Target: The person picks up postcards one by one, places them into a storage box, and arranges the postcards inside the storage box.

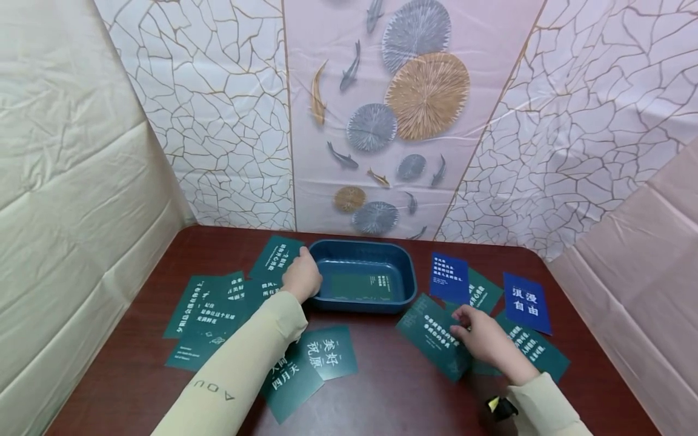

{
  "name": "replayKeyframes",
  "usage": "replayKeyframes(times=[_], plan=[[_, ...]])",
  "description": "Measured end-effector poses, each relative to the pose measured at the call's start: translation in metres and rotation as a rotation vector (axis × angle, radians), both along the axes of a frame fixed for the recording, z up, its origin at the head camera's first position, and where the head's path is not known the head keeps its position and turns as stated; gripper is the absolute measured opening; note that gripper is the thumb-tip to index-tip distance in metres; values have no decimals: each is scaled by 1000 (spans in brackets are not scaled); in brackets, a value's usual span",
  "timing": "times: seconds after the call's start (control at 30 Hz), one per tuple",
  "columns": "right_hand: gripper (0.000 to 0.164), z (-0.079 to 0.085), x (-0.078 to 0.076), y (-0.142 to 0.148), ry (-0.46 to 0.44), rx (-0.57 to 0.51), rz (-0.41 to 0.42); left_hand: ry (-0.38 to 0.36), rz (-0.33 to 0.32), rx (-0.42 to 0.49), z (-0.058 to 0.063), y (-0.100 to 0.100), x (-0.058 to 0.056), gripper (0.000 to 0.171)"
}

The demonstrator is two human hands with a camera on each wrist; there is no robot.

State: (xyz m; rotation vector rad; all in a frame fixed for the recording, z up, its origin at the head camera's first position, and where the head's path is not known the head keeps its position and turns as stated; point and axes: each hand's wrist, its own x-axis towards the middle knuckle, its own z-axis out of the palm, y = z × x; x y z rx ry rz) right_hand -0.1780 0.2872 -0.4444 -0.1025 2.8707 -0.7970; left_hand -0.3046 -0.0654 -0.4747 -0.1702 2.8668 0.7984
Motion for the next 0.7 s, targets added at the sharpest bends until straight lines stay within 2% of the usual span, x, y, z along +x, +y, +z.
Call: replayKeyframes(times=[0.17, 0.37, 0.57, 0.7], plan=[[21, 10, -5, 16, 70, -25, -19, 0, 5, 1, 0, 0, 0, 77], [24, 27, -16, 28, 172, -1, -44, -7, 6, 1, -1, 2, -1, 77], [26, 39, -26, 27, 257, -20, -102, 6, 9, 3, 0, 1, 0, 77], [27, 39, -32, 18, 376, -66, -162, 8, 6, 7, 0, 1, 0, 76]])
